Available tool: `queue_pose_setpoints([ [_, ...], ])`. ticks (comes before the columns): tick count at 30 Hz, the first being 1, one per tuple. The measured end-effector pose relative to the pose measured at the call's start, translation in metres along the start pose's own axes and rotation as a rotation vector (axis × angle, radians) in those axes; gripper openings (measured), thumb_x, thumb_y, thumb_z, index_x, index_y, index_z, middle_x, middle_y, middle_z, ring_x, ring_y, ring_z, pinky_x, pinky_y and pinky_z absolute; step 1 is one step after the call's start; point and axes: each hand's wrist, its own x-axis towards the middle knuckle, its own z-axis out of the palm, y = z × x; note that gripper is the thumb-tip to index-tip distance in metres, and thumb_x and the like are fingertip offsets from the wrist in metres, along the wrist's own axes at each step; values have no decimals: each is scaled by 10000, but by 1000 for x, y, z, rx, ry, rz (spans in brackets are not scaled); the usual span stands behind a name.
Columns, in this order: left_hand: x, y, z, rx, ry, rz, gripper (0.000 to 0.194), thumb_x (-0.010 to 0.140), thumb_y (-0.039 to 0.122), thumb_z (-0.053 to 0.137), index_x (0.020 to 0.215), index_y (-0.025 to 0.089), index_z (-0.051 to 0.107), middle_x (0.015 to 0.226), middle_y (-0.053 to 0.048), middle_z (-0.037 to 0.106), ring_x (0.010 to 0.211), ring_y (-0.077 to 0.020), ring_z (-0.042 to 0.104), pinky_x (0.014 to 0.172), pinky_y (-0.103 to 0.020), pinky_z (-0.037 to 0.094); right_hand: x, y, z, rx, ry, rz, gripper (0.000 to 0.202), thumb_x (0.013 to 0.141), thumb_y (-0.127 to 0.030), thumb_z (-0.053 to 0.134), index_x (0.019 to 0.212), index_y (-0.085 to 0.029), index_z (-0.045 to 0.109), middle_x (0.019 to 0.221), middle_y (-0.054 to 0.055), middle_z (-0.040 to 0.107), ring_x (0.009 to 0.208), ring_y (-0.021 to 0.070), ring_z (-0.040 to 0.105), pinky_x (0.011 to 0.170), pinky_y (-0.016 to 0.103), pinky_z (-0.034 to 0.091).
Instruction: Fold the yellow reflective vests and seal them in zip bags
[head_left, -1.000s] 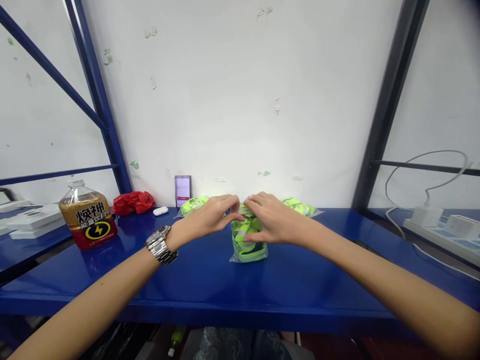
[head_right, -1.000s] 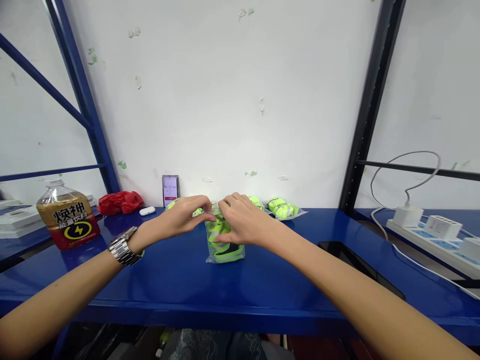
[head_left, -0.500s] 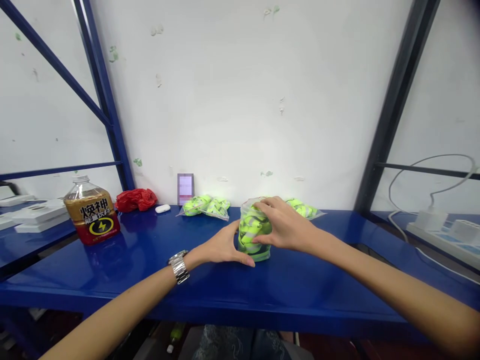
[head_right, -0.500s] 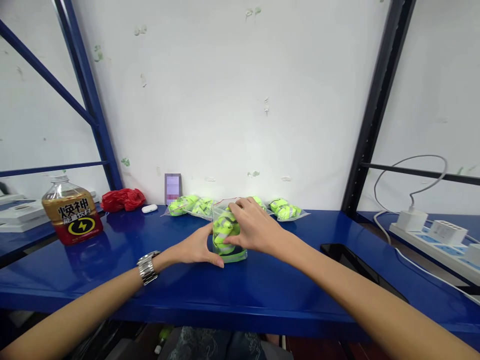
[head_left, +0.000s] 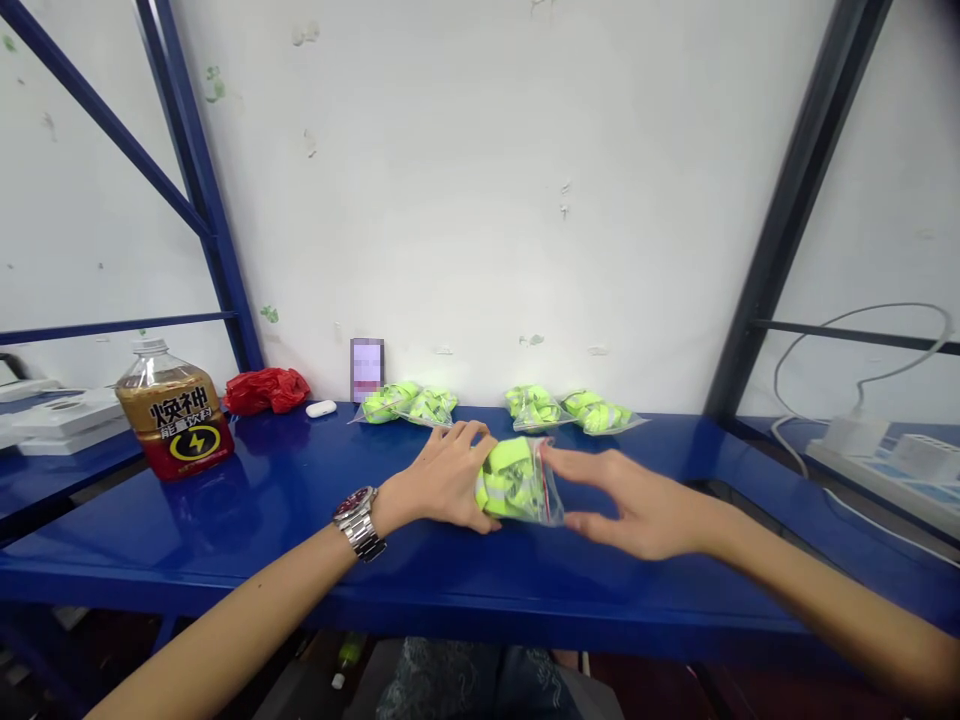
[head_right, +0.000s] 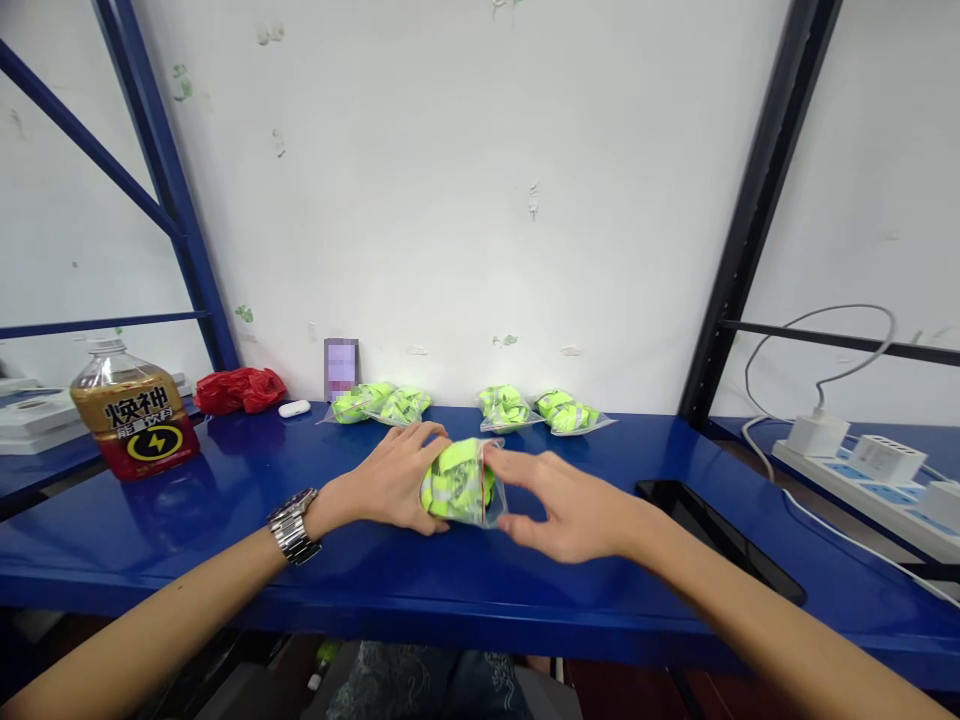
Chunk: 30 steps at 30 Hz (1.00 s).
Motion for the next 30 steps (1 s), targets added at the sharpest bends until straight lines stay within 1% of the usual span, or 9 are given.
queue_pose_setpoints([
  [3,-3,-6,3,-14,-116,102,876,550,589,715,1251,159,413,1296,-190,483,1138,-357,504,919,-454,415,-7,5,26,-59,-102,-49,695,772,-199,535,1433,-91,350,1495,197,322,1371,328,327,1069,514,363],
  [5,0,-5,3,-42,-194,97,952,577,586,690,1341,147,328,1237,-183,533,1059,-336,560,844,-411,452,-7,3,38,-93,-139,-96,724,721,-149,511,1419,-43,349,1485,226,323,1389,327,285,1087,512,337],
  [7,4,-1,1,-41,-253,96,1002,565,571,693,1376,140,292,1168,-164,574,992,-327,591,804,-398,461,-4,-2,44,-101,-153,-129,666,689,-119,494,1348,-39,435,1390,229,448,1344,327,358,1076,506,348],
  [10,10,7,1,-23,-315,94,944,517,543,714,1304,138,387,1065,-126,614,904,-312,614,764,-388,465,7,-8,47,-72,-163,-161,548,649,-104,491,1192,-71,548,1201,205,569,1183,325,497,986,498,421],
  [15,9,8,5,-46,-291,53,909,504,540,718,1275,160,424,1030,-102,628,899,-303,613,754,-371,459,15,-6,50,-25,-146,-188,522,597,-88,473,1112,-126,547,1156,165,562,1076,304,532,865,457,463],
  [18,7,4,1,-54,-284,71,982,527,535,724,1355,163,351,1166,-132,591,1011,-324,580,842,-409,434,8,-3,47,-53,-171,-120,442,617,-90,471,1046,-140,563,1109,147,575,1002,284,561,796,411,473],
  [22,12,11,-13,-52,-271,161,1061,552,672,699,1397,177,289,1358,-169,463,1191,-358,470,952,-451,360,-3,-1,45,-105,-186,-65,419,623,-98,471,1028,-133,573,1078,145,585,882,261,584,721,384,471],
  [26,26,33,-14,-3,-230,229,924,584,728,653,1253,137,415,1218,-183,563,1091,-348,549,928,-437,369,-5,-2,48,-93,-143,-121,456,596,-108,481,1043,-128,566,1067,148,582,896,267,577,746,391,471],
  [30,36,53,-1,55,-299,266,610,587,569,721,969,143,510,872,-99,632,765,-269,617,742,-372,446,1,-8,54,-130,-177,-123,322,559,-138,494,866,-149,590,882,123,617,768,247,558,675,366,452],
])
